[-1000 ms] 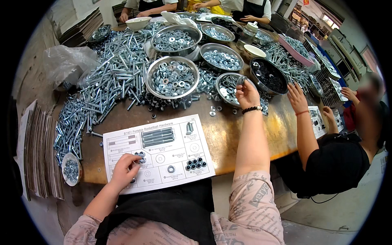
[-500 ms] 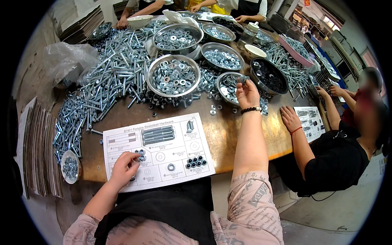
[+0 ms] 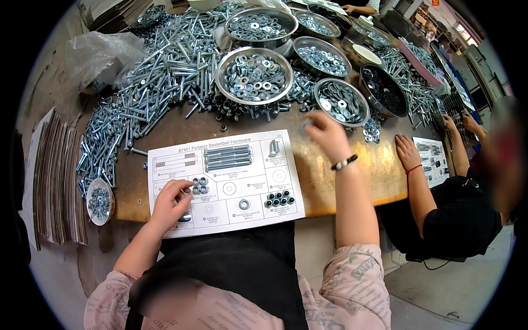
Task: The person sorts metal fasteners, including bolts, nuts, and washers, from a large pile on a table. They place the items into designated areas on a printed instruction sheet, organizing them by type and size.
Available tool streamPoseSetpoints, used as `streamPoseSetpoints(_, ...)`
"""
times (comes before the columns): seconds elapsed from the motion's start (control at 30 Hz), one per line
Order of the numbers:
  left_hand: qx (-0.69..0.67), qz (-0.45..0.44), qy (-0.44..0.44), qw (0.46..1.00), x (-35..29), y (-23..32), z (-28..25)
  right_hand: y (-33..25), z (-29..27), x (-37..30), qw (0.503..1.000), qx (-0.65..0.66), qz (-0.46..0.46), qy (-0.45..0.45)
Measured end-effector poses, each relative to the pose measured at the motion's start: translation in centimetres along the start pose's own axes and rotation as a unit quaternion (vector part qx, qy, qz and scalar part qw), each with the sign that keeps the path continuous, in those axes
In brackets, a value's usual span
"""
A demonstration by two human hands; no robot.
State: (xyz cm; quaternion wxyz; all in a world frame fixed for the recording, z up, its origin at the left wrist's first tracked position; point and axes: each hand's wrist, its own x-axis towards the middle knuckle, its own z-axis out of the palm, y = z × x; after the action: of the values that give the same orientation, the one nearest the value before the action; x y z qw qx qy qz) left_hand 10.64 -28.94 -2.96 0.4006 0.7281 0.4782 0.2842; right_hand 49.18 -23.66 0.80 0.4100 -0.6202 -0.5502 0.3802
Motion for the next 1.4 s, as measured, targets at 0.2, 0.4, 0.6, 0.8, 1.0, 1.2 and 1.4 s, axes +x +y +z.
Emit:
streamPoseSetpoints(0.2,0.004,0.007,0.007,1.0,0.3,-0.4,-0.5,3.1,4.6,-4.9,0.98,-0.135,0.032,-0.142)
streamPoseSetpoints(0.4,0.023,0.023,0.06,0.998,-0.1,-1.5,-2.0,3.3,6.3,-5.5,0.953,-0.278,-0.036,-0.112)
streamPoseSetpoints(0.6,0.052,-0.006,0.153,0.987,-0.9,-2.9,-5.5,1.8,7.1,-6.0,0.931,-0.342,-0.052,-0.119)
streamPoseSetpoints(0.8,0.074,-0.018,0.21,0.975,-2.2,-4.6,-7.8,2.0,7.5,-6.0,0.922,-0.365,-0.054,-0.117)
streamPoseSetpoints(1.0,0.068,-0.033,0.206,0.976,-3.5,-5.1,-7.7,1.5,6.8,-5.7,0.932,-0.322,-0.021,-0.165)
streamPoseSetpoints(1.2,0.187,-0.052,0.269,0.943,-5.6,-5.7,-13.9,1.1,5.4,-7.1,0.972,-0.223,-0.068,-0.026)
streamPoseSetpoints(1.4,0.403,-0.149,0.248,0.868,-7.7,-8.1,-21.6,0.2,6.8,-6.8,0.981,-0.172,-0.075,-0.04)
